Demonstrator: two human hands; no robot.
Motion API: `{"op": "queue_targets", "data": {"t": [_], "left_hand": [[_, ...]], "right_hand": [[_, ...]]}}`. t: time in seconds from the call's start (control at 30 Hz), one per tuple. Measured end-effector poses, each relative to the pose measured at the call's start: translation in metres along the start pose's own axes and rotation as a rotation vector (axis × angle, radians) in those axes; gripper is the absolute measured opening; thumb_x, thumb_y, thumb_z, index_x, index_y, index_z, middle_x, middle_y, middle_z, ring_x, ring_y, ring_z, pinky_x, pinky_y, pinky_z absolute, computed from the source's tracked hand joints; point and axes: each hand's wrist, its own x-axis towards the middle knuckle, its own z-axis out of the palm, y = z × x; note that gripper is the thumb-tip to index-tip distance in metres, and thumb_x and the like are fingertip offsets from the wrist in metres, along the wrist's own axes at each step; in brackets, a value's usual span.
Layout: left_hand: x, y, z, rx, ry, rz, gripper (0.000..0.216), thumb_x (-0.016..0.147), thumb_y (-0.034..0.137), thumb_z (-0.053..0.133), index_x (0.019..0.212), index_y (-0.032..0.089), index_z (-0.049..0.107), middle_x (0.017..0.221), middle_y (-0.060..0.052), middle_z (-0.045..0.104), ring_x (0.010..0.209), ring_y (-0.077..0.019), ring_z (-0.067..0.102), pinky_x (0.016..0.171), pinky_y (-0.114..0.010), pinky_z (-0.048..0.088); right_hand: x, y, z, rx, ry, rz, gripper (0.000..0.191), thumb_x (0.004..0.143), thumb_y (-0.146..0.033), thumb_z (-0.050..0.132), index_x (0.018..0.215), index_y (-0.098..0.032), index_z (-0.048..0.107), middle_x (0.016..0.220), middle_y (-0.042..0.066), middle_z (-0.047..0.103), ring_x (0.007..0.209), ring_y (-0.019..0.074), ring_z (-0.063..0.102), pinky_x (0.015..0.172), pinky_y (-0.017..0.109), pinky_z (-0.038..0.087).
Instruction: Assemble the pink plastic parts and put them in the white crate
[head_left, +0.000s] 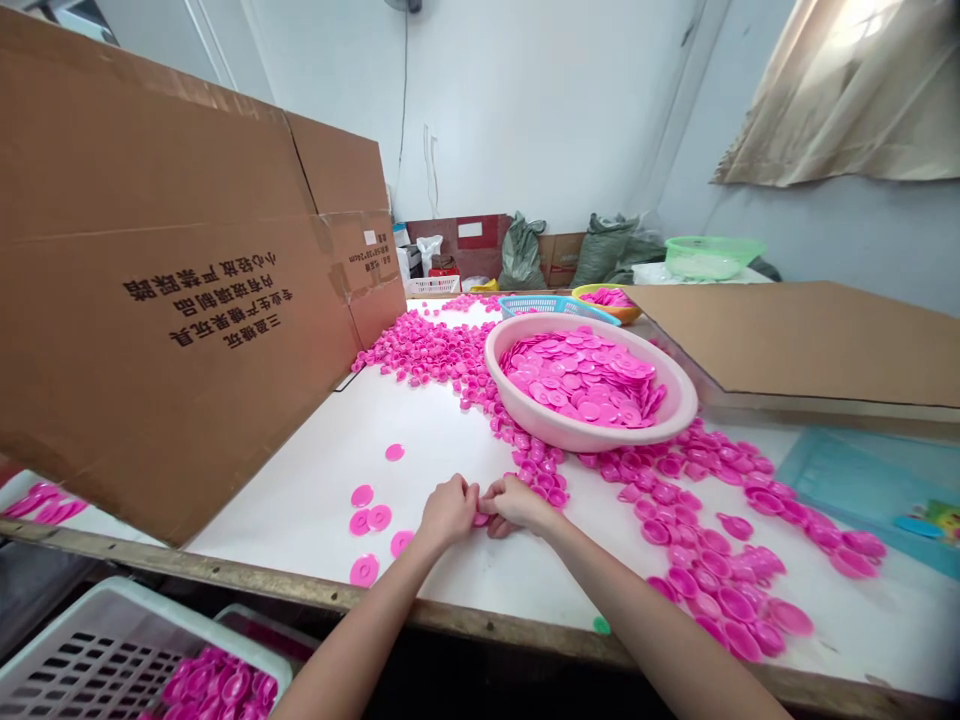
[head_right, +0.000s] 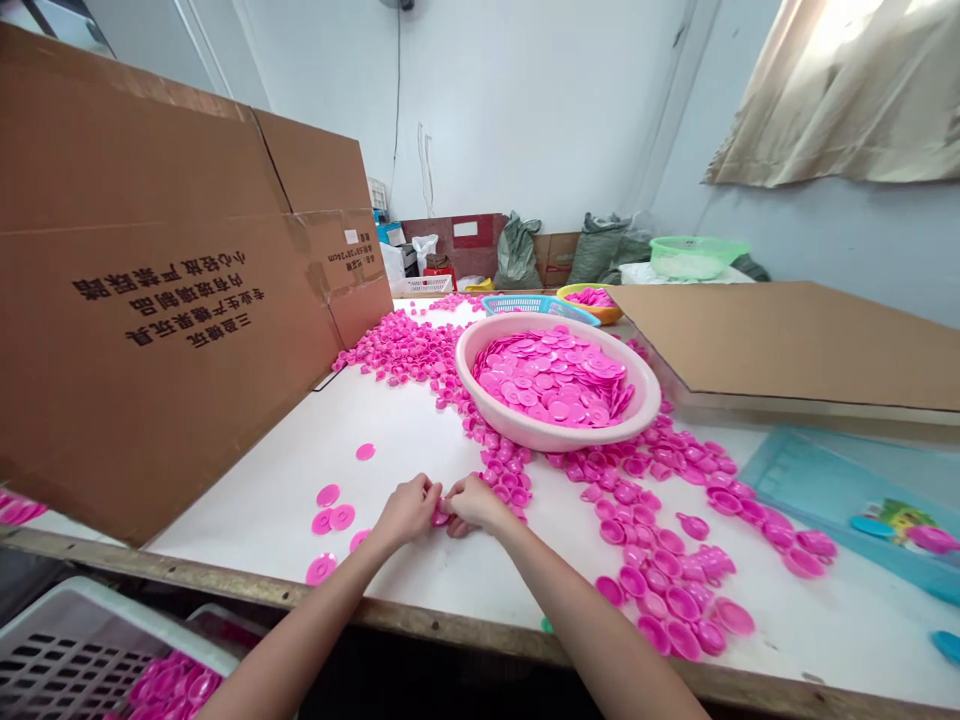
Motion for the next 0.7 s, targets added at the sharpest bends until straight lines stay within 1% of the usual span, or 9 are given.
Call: {"op": "queue_targets", "data": {"t": [0.07,0.13,0.2,0.3,0.4,0.47,0.6,0.67,0.7], "left_hand": [[0.005,0.007,0.003,0.112,0.085,0.003,0.029,0.083,0.036,0.030,0.088,0.017,0.050,0.091,-0.009,0.053,0.087,-0.0228,0.047,0.071,-0.033,0.034],[0.007,0.012,0.006,0.233,0.130,0.012,0.029,0.084,0.036,0.028,0.093,0.018,0.048,0.098,-0.009,0.049,0.093,-0.0243,0.043,0.075,-0.036,0.032],[0.009,0.013,0.008,0.286,0.102,0.036,0.029,0.084,0.035,0.026,0.095,0.018,0.047,0.101,-0.009,0.046,0.094,-0.0237,0.040,0.076,-0.037,0.032],[0.010,0.009,0.008,0.267,0.046,0.079,0.030,0.085,0.036,0.024,0.095,0.018,0.046,0.103,-0.008,0.043,0.093,-0.0227,0.038,0.076,-0.037,0.031],[0.010,0.006,0.009,0.221,0.049,0.083,0.031,0.085,0.035,0.022,0.095,0.019,0.047,0.104,-0.008,0.042,0.094,-0.0215,0.037,0.076,-0.035,0.030],[0.008,0.006,0.011,0.216,0.085,0.081,0.032,0.086,0.034,0.021,0.094,0.018,0.048,0.104,-0.008,0.042,0.093,-0.0209,0.037,0.077,-0.034,0.030],[0.001,0.014,0.010,0.258,0.148,0.087,0.034,0.086,0.034,0.022,0.089,0.018,0.053,0.099,-0.009,0.045,0.092,-0.0219,0.038,0.077,-0.036,0.029],[-0.003,0.020,0.004,0.272,0.160,0.099,0.036,0.086,0.034,0.024,0.083,0.018,0.056,0.096,-0.009,0.048,0.091,-0.0229,0.038,0.075,-0.036,0.030],[-0.007,0.021,-0.001,0.275,0.166,0.105,0.036,0.085,0.035,0.026,0.081,0.019,0.058,0.095,-0.008,0.049,0.090,-0.0231,0.039,0.075,-0.036,0.031]], "right_hand": [[0.002,0.001,-0.002,0.015,-0.015,0.009,0.009,0.075,-0.013,0.054,0.068,-0.011,0.050,0.043,0.003,0.056,0.041,0.0145,0.057,0.037,0.019,0.048],[0.005,0.004,-0.005,0.030,-0.041,0.024,0.009,0.075,-0.015,0.056,0.070,-0.011,0.050,0.046,0.004,0.058,0.043,0.0148,0.059,0.039,0.019,0.049],[0.009,0.006,-0.009,0.046,-0.088,0.035,0.011,0.073,-0.017,0.060,0.072,-0.011,0.051,0.049,0.005,0.060,0.046,0.0155,0.060,0.041,0.020,0.050],[0.017,0.006,-0.014,0.040,-0.159,0.052,0.018,0.070,-0.021,0.065,0.069,-0.012,0.049,0.050,0.005,0.060,0.046,0.0165,0.060,0.040,0.020,0.050],[0.020,0.006,-0.014,0.034,-0.211,0.063,0.023,0.069,-0.024,0.066,0.066,-0.013,0.046,0.049,0.005,0.059,0.042,0.0159,0.059,0.036,0.020,0.049],[0.018,0.007,-0.011,0.055,-0.184,0.037,0.021,0.073,-0.023,0.063,0.067,-0.014,0.044,0.046,0.003,0.058,0.041,0.0155,0.058,0.036,0.019,0.048],[0.006,0.010,0.001,0.058,-0.036,-0.062,0.012,0.080,-0.012,0.050,0.071,-0.015,0.042,0.042,-0.001,0.055,0.041,0.0143,0.058,0.037,0.019,0.048],[-0.003,0.010,0.008,0.057,0.006,-0.104,0.010,0.081,-0.010,0.046,0.072,-0.014,0.044,0.045,0.000,0.056,0.043,0.0139,0.058,0.040,0.020,0.049],[-0.007,0.010,0.010,0.062,-0.003,-0.126,0.009,0.081,-0.012,0.046,0.073,-0.013,0.045,0.047,0.001,0.057,0.045,0.0141,0.059,0.043,0.021,0.049]]}}
